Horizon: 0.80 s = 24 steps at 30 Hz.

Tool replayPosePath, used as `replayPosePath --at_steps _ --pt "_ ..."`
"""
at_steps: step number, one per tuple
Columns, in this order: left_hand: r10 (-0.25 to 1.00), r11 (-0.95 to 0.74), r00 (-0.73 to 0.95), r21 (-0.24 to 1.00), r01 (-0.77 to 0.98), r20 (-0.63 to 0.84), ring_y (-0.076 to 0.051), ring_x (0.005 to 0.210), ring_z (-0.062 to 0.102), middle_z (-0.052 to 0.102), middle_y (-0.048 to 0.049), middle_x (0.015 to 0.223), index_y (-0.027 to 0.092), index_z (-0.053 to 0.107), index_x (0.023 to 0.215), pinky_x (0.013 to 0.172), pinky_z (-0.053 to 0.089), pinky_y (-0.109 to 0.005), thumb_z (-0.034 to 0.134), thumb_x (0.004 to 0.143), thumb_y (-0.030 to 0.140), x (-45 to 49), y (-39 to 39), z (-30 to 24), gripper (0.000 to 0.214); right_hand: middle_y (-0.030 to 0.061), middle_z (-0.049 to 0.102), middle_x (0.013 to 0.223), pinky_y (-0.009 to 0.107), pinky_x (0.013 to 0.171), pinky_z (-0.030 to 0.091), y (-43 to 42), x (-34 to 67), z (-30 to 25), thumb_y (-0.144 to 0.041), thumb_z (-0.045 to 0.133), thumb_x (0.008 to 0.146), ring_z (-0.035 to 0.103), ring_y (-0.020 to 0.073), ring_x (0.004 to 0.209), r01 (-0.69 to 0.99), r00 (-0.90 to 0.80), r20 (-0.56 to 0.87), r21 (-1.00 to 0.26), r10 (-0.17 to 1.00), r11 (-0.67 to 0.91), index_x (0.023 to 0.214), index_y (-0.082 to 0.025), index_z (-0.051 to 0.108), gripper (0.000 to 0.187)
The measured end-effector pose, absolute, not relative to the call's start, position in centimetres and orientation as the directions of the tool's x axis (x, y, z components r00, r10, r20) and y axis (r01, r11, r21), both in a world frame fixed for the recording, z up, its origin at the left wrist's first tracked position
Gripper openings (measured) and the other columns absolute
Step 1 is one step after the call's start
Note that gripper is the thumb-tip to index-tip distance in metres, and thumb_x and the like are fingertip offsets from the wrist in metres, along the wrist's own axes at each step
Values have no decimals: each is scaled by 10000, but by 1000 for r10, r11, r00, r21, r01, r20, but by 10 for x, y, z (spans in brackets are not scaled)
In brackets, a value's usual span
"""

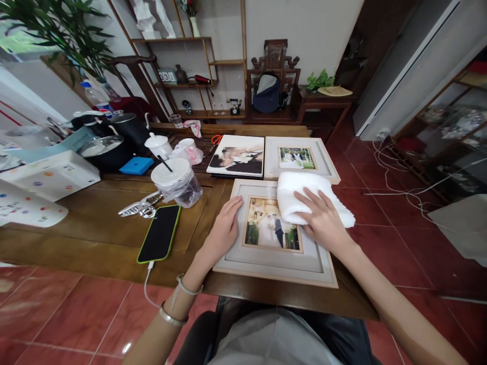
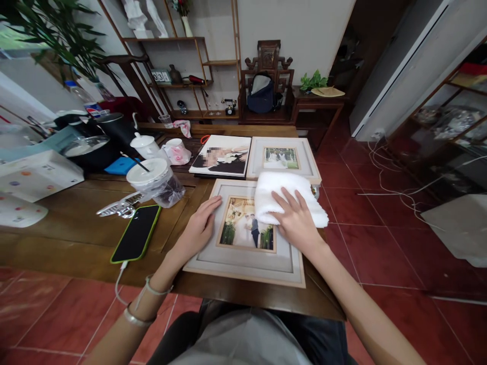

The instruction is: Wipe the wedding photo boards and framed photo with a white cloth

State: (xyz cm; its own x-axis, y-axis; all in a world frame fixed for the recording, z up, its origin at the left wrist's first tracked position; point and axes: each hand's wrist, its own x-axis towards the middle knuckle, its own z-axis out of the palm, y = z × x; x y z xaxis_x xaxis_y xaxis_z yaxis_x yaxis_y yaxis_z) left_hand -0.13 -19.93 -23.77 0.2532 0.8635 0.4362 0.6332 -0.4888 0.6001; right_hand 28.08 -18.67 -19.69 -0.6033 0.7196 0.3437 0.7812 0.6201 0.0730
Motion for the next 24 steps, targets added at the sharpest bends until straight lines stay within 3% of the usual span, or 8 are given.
replayPosePath --at_steps 5,11,15,19,24 --pt "857 -496 242 600 627 455 -222 1315 415 495 -142 1367 150 513 1268 1118 324 -481 340 880 61 1 -196 -239 434 108 490 1389 567 1071 296 -180 286 -195 -20 600 649 366 355 1320 777 -611 339 88 715 623 993 -199 715 404" --pt "862 -479 216 598 642 459 -218 1324 408 491 -156 1371 125 503 1275 1123 323 -473 326 899 77 5 -195 -240 418 83 511 1373 588 1105 217 -170 289 -192 -22 578 688 304 345 1356 773 -588 549 166 594 612 805 -195 720 253" --pt "858 -499 270 581 643 438 -226 1340 388 489 -151 1380 130 510 1266 1124 315 -488 344 891 82 2 -188 -238 413 74 489 1393 655 1085 169 -165 283 -196 -45 608 676 291 380 1354 757 -634 409 149 657 637 889 -218 725 298" --pt "862 -497 282 586 640 422 -229 1357 365 471 -150 1400 130 506 1272 1130 306 -484 358 891 93 -1 -184 -237 410 126 466 1405 592 1071 257 -165 278 -200 -49 627 660 332 378 1334 796 -597 308 109 741 596 953 -191 725 340" --pt "869 -480 254 605 635 424 -224 1355 368 482 -134 1392 152 497 1293 1133 299 -488 342 893 86 1 -188 -238 433 141 472 1397 589 1082 231 -164 278 -198 -62 616 685 323 376 1338 783 -619 268 133 738 608 985 -183 717 338"
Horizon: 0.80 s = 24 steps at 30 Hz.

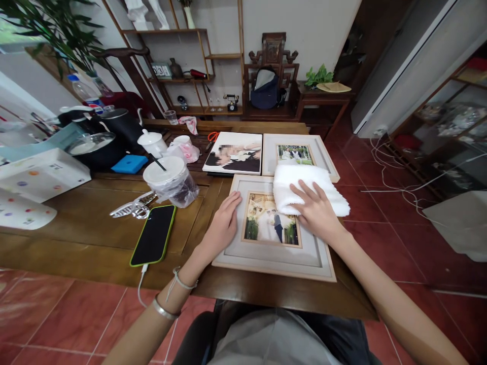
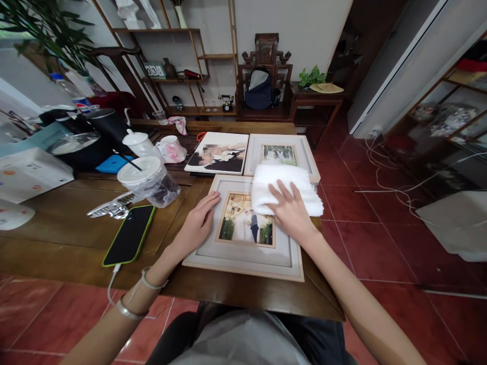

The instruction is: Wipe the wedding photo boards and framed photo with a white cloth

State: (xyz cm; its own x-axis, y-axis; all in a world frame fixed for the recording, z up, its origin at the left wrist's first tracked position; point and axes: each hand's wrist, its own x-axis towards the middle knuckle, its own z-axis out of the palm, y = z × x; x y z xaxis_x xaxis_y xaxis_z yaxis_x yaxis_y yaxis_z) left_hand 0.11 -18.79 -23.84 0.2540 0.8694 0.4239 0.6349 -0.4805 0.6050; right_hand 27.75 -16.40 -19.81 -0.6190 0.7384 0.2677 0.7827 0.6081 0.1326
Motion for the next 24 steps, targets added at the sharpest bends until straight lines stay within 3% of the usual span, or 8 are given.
replayPosePath --at_steps 6,10,18,22,24 --pt "884 -449 218 623 641 413 -219 1341 390 482 -141 1391 136 494 1301 1134 302 -470 334 906 101 2 -191 -238 428 164 494 1367 598 1073 242 -176 275 -194 -73 643 680 363 387 1310 738 -674 199 157 711 656 1081 -193 687 421" --pt "886 -445 217 622 645 410 -221 1343 386 480 -147 1392 129 489 1310 1135 295 -474 332 910 107 2 -190 -239 430 170 535 1321 597 1058 281 -211 271 -190 -100 675 658 423 389 1266 696 -716 160 103 679 710 1032 -217 708 393" --pt "890 -441 241 592 675 388 -218 1365 349 450 -128 1421 158 461 1342 1141 282 -469 361 935 186 3 -192 -239 420 139 540 1331 550 987 411 -301 263 -179 -209 714 671 476 376 1227 626 -742 279 -35 609 779 874 -260 707 209" --pt "894 -442 289 566 696 342 -219 1390 298 422 -130 1445 139 441 1358 1148 264 -466 354 955 238 2 -192 -236 424 86 474 1405 528 1036 381 -295 264 -178 -108 645 632 396 324 1307 605 -723 273 -192 634 773 973 -295 686 391" --pt "894 -446 313 564 695 322 -221 1398 279 424 -139 1444 117 441 1357 1151 260 -459 346 960 248 1 -193 -234 429 86 452 1422 527 1062 353 -275 268 -178 -31 606 588 366 310 1329 648 -685 259 -212 681 732 1015 -282 680 501"
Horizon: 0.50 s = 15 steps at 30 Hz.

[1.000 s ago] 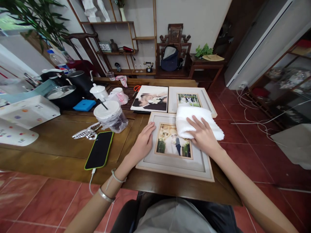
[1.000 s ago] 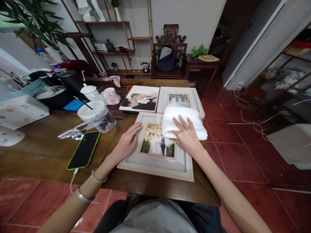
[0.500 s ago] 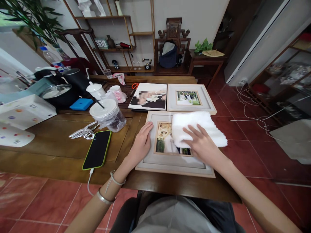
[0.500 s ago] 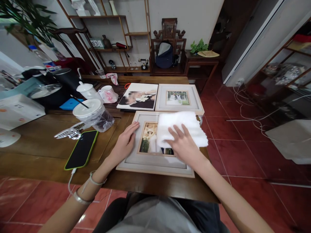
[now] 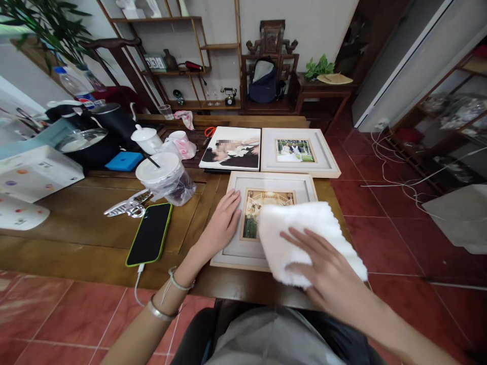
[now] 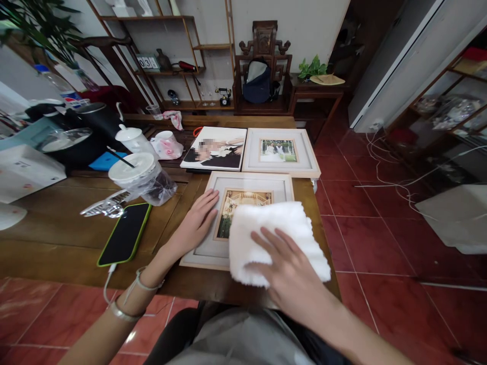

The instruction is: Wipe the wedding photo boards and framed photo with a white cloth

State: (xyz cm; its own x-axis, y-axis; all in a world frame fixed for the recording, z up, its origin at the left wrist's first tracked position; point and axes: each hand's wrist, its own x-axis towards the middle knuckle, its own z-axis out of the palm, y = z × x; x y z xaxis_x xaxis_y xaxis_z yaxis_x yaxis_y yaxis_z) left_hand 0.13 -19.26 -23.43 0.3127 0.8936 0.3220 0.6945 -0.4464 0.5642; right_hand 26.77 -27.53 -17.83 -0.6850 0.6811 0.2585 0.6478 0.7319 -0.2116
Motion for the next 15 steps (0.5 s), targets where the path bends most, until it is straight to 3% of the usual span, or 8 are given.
replayPosePath --at_steps 3,8,15 --pt "892 -451 332 565 691 307 -229 1403 267 426 -143 1443 113 442 1359 1151 257 -467 344 960 252 1 -193 -233 433 115 456 1414 556 1069 330 -231 274 -177 28 585 578 351 338 1333 714 -637 303 -116 709 691 1009 -222 690 509" --pt "886 -463 337 557 690 320 -231 1406 262 404 -139 1457 123 431 1365 1149 255 -482 318 962 220 0 -193 -234 429 50 423 1445 623 1095 237 -161 274 -179 51 563 686 202 374 1388 809 -564 406 94 719 581 1040 -224 685 465" --pt "896 -440 300 555 706 327 -217 1398 280 402 -163 1452 80 426 1358 1159 251 -449 318 962 211 2 -193 -237 431 136 501 1364 647 1009 348 -183 262 -195 -19 646 713 385 450 1276 730 -684 185 177 706 661 1011 -220 718 366"
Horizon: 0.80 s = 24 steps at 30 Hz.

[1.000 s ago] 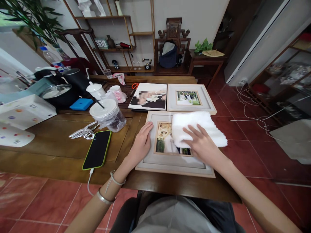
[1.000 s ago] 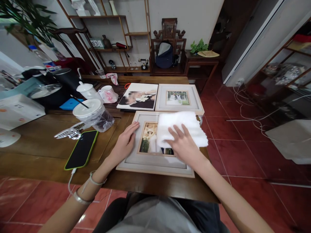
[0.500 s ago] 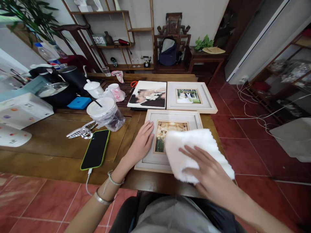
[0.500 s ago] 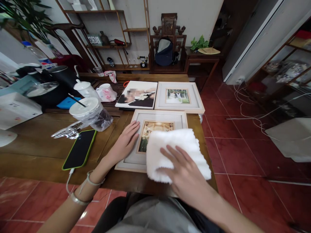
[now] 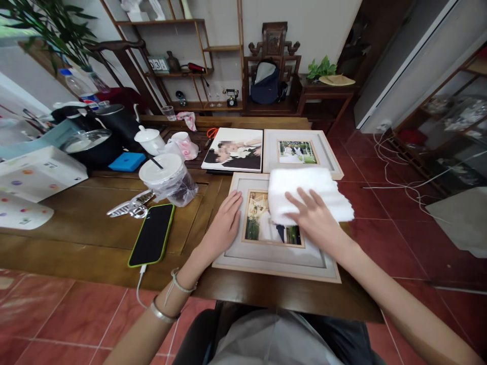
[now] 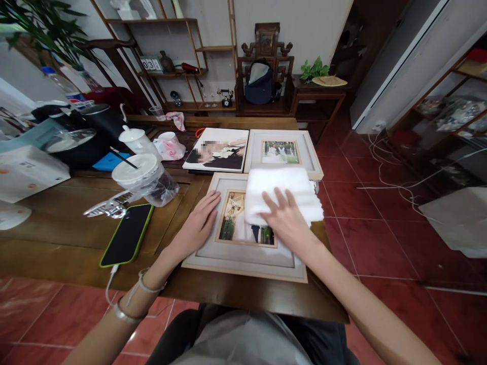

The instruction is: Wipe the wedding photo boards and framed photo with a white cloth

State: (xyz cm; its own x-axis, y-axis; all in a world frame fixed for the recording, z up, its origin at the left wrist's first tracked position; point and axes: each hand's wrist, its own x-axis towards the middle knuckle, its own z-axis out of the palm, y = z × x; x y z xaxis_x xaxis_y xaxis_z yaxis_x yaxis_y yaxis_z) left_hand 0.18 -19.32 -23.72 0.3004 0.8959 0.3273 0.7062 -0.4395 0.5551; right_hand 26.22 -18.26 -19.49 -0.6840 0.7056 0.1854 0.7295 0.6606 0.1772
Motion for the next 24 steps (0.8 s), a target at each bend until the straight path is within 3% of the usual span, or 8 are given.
replayPosePath --at_steps 7,11,14,16,18,21,24 --pt "898 -434 294 557 708 327 -217 1392 290 418 -153 1444 96 432 1357 1155 255 -453 334 959 221 3 -193 -236 429 101 609 1241 537 847 541 -288 250 -188 -309 648 802 562 395 1125 684 -711 324 111 624 721 800 -267 724 87" --pt "894 -441 297 541 716 337 -231 1382 309 431 -172 1429 78 444 1346 1148 266 -464 336 956 221 3 -192 -238 429 7 638 1202 388 811 578 -302 241 -181 -251 559 858 601 275 1096 640 -731 350 52 586 767 689 -295 667 205" --pt "886 -457 311 531 714 344 -234 1383 308 436 -172 1425 73 445 1345 1146 270 -470 330 956 209 2 -191 -238 428 51 651 1157 347 719 586 -282 249 -175 -119 424 881 633 225 1003 666 -667 450 3 594 746 759 -269 661 306" --pt "882 -465 318 531 708 349 -237 1385 304 436 -168 1426 79 445 1347 1145 271 -474 334 954 206 2 -191 -238 427 141 655 1095 370 646 575 -257 261 -171 -51 382 853 637 257 950 714 -610 542 59 578 698 796 -204 658 321" --pt "881 -466 317 536 704 351 -242 1383 307 436 -173 1426 77 449 1345 1143 275 -477 341 953 208 2 -191 -237 427 193 612 1164 430 683 558 -226 273 -170 -46 447 829 590 322 1047 771 -554 609 119 567 626 763 -172 648 246" --pt "880 -469 317 537 701 353 -246 1379 314 437 -178 1423 78 452 1344 1141 279 -480 345 950 207 2 -191 -237 428 89 512 1359 573 931 439 -178 280 -175 2 494 794 371 344 1309 812 -528 634 183 564 555 780 -205 656 263" --pt "875 -476 319 529 702 364 -240 1379 314 439 -178 1421 76 451 1344 1143 277 -475 339 949 193 1 -190 -239 427 68 457 1417 751 1012 190 -147 270 -186 28 558 740 205 403 1379 783 -616 423 236 664 576 998 -233 683 387"
